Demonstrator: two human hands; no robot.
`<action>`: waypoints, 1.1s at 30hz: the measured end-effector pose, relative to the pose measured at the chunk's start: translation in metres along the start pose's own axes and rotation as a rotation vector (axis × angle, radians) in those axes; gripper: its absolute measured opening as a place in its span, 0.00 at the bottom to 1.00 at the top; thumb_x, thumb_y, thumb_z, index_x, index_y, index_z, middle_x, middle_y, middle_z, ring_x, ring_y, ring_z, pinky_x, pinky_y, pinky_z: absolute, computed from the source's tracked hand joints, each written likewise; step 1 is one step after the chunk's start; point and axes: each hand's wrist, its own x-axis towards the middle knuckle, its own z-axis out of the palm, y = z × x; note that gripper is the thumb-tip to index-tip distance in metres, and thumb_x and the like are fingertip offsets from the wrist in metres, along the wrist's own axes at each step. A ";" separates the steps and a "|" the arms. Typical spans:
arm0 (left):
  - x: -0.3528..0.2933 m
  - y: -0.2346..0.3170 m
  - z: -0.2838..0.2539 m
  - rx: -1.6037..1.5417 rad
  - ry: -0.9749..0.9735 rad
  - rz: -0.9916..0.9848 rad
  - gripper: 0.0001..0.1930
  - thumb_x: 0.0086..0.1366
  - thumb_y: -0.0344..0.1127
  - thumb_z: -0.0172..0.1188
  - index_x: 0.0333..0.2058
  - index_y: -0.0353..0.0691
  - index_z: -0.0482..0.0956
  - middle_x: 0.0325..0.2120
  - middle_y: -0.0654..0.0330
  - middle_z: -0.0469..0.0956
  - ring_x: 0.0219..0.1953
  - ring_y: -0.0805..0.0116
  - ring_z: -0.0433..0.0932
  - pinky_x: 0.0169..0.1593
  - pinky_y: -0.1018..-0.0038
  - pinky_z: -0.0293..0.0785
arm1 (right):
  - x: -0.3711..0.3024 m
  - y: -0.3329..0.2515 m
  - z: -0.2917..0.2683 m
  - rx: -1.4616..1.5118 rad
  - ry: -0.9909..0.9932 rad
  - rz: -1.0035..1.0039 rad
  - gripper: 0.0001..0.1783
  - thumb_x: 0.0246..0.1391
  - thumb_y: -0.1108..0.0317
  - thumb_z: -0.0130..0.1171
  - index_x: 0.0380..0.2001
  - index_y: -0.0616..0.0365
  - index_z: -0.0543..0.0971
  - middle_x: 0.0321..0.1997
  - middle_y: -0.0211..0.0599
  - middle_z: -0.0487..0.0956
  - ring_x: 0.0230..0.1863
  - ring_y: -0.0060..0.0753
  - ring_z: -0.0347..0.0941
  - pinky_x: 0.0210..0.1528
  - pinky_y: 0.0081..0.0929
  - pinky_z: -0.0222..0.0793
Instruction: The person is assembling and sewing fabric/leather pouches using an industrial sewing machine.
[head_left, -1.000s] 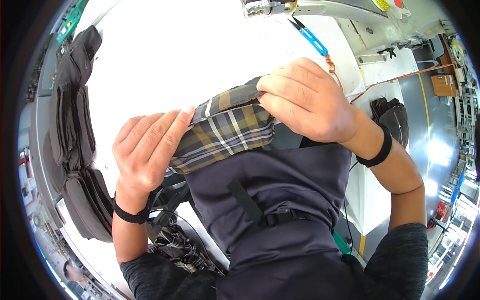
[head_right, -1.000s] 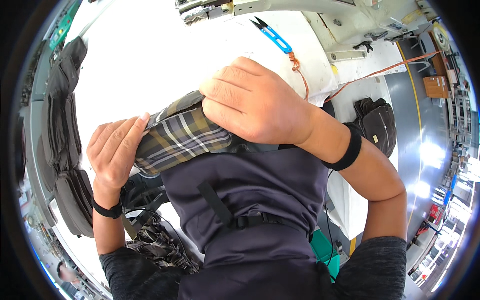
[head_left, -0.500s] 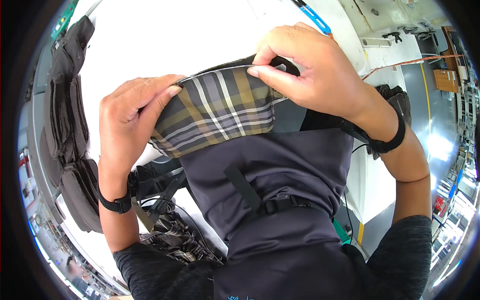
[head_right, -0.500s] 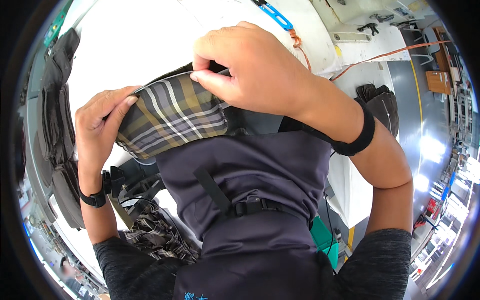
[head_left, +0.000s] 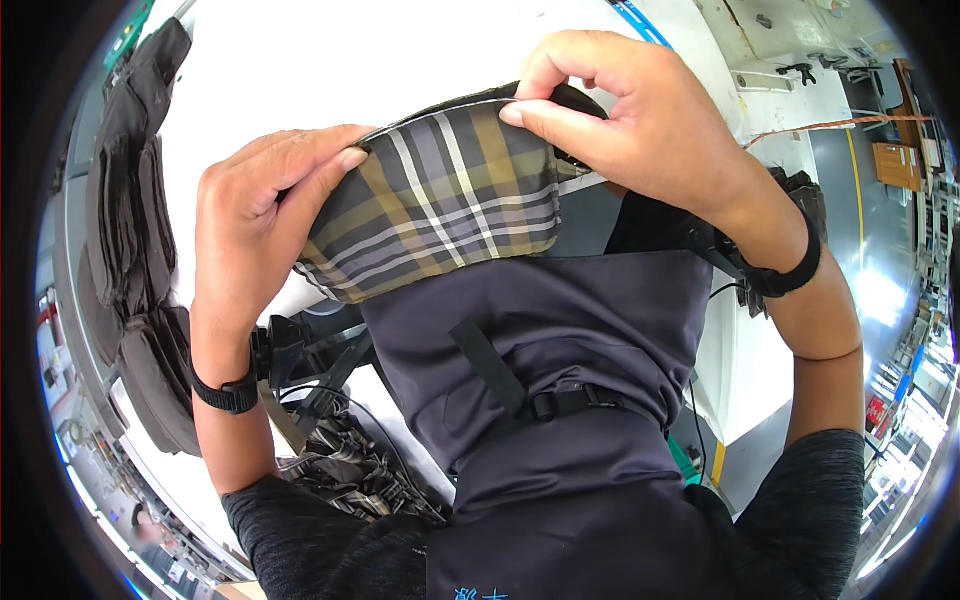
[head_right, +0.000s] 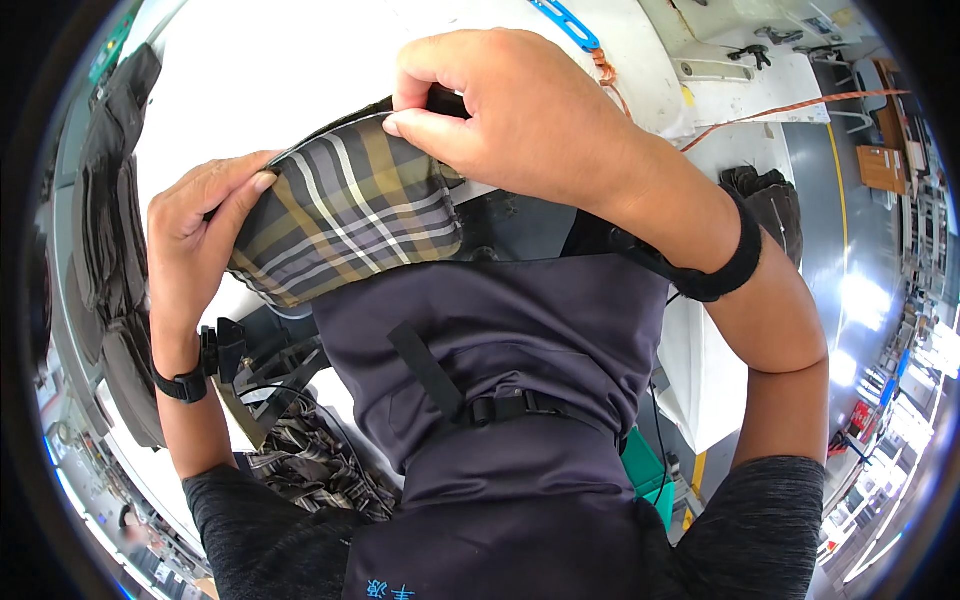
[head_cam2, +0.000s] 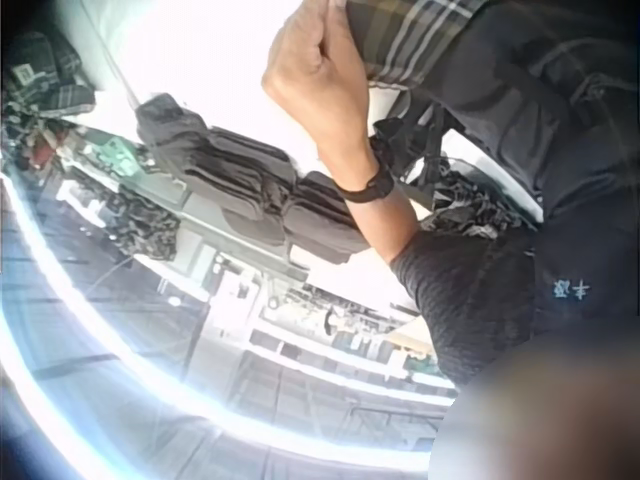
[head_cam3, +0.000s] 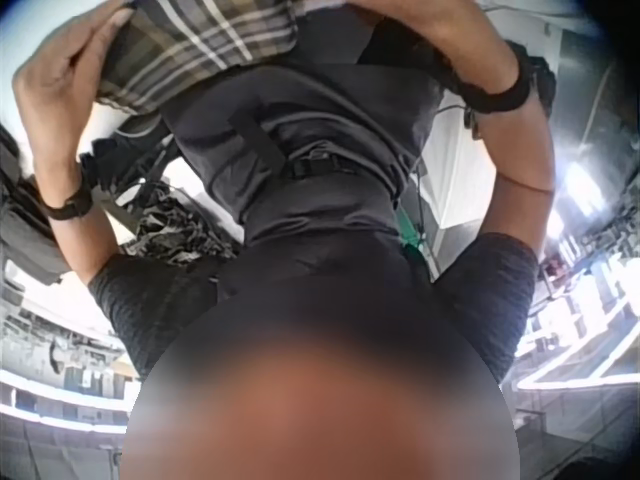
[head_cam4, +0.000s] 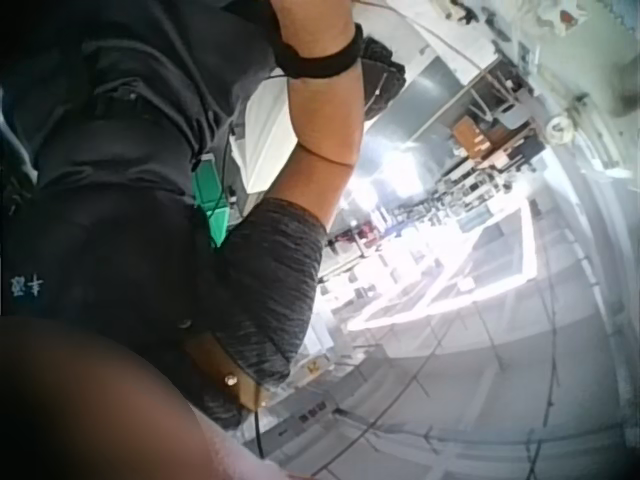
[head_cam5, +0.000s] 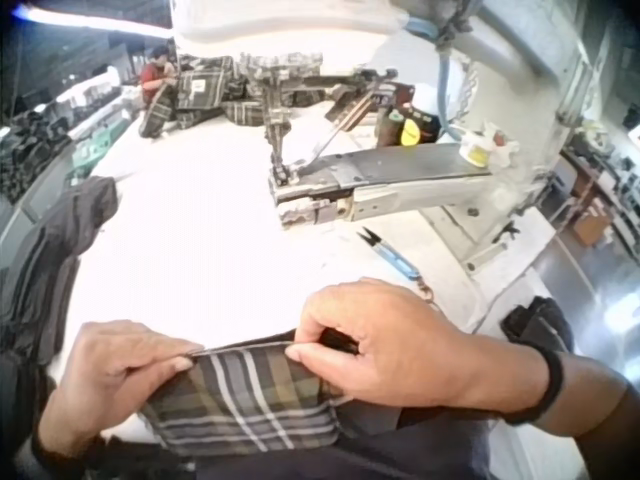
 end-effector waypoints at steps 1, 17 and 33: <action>0.000 -0.001 0.001 0.007 0.034 0.023 0.10 0.66 0.26 0.69 0.46 0.37 0.90 0.31 0.56 0.88 0.31 0.69 0.83 0.38 0.76 0.77 | 0.000 -0.002 -0.001 0.007 0.001 0.021 0.09 0.61 0.69 0.70 0.32 0.60 0.81 0.32 0.29 0.81 0.34 0.22 0.73 0.41 0.24 0.69; 0.001 -0.006 -0.002 -0.032 -0.023 -0.028 0.11 0.68 0.26 0.68 0.48 0.36 0.89 0.40 0.55 0.90 0.40 0.68 0.87 0.47 0.75 0.81 | 0.007 0.000 -0.001 0.070 -0.017 0.098 0.10 0.62 0.67 0.71 0.31 0.59 0.81 0.30 0.22 0.79 0.30 0.14 0.66 0.33 0.20 0.63; 0.012 -0.005 -0.008 -0.158 -0.121 -0.047 0.10 0.70 0.31 0.68 0.46 0.34 0.89 0.38 0.55 0.90 0.40 0.70 0.86 0.48 0.75 0.79 | 0.043 -0.004 0.030 0.029 -0.126 -0.256 0.13 0.66 0.60 0.63 0.36 0.60 0.84 0.29 0.45 0.81 0.32 0.50 0.78 0.37 0.41 0.73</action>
